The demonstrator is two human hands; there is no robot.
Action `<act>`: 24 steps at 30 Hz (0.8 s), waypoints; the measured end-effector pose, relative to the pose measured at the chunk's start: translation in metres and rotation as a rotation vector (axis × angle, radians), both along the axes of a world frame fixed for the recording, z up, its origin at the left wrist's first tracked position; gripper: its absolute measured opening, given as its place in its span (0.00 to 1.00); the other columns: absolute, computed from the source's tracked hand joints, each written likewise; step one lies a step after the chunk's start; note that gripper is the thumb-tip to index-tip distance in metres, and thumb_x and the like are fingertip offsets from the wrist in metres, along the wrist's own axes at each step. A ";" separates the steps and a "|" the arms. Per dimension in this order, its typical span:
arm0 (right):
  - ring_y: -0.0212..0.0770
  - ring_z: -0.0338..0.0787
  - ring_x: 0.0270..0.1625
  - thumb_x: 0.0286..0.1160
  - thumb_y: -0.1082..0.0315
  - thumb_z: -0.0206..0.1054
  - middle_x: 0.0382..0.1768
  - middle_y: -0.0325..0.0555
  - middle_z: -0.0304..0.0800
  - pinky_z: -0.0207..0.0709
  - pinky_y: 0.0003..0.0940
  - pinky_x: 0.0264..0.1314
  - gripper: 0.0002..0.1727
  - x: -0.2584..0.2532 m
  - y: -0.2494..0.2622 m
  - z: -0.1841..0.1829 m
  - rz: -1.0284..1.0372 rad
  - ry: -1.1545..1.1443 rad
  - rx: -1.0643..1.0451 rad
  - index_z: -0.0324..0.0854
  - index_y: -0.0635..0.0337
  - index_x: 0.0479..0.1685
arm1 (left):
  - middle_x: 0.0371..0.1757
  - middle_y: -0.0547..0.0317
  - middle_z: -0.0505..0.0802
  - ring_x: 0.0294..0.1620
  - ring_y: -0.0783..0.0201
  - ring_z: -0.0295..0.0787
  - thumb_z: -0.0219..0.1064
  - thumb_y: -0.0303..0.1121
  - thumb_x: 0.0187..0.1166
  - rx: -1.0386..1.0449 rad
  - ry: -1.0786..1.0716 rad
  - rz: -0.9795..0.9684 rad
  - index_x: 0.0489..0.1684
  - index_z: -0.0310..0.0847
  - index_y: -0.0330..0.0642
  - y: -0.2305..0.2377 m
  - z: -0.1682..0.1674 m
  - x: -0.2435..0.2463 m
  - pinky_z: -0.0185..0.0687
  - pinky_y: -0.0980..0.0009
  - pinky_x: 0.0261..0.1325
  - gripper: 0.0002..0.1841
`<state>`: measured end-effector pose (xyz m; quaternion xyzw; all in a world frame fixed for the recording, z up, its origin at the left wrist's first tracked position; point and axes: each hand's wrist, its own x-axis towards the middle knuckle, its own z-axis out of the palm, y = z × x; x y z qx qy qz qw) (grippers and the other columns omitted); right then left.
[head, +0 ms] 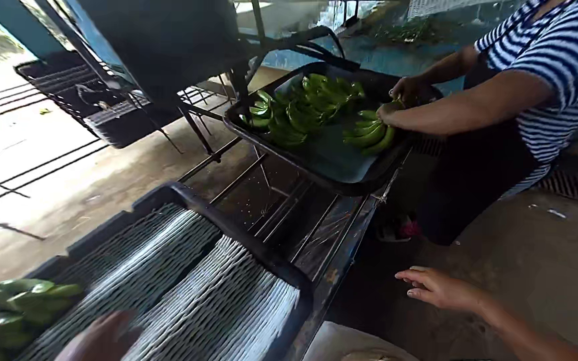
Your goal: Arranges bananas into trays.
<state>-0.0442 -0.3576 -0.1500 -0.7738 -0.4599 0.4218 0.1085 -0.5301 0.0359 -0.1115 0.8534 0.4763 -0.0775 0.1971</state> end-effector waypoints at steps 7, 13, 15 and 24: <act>0.72 0.87 0.64 0.79 0.75 0.68 0.64 0.76 0.85 0.77 0.60 0.72 0.23 0.073 -0.035 0.018 0.140 -0.043 0.262 0.79 0.75 0.72 | 0.70 0.32 0.85 0.70 0.34 0.84 0.67 0.31 0.84 0.064 -0.255 -0.186 0.73 0.79 0.32 -0.050 0.020 0.311 0.74 0.34 0.72 0.21; 0.69 0.93 0.54 0.72 0.75 0.70 0.56 0.71 0.90 0.85 0.58 0.61 0.20 0.119 -0.026 0.021 0.150 -0.101 0.576 0.86 0.75 0.63 | 0.74 0.30 0.81 0.78 0.31 0.75 0.62 0.34 0.88 0.120 -0.172 -0.305 0.75 0.76 0.33 -0.021 0.012 0.493 0.72 0.34 0.74 0.21; 0.64 0.95 0.51 0.73 0.70 0.69 0.54 0.67 0.92 0.88 0.54 0.57 0.19 0.134 -0.016 0.018 0.123 -0.189 0.678 0.87 0.73 0.61 | 0.77 0.26 0.77 0.80 0.27 0.70 0.64 0.34 0.86 0.174 -0.146 -0.297 0.76 0.75 0.31 0.001 0.005 0.535 0.72 0.32 0.73 0.23; 0.57 0.94 0.53 0.78 0.67 0.65 0.56 0.63 0.91 0.87 0.50 0.59 0.18 0.221 0.094 0.059 0.107 -0.336 0.743 0.88 0.69 0.61 | 0.80 0.27 0.73 0.78 0.26 0.71 0.65 0.24 0.81 0.218 0.016 -0.174 0.80 0.71 0.35 0.073 -0.031 0.628 0.80 0.35 0.67 0.25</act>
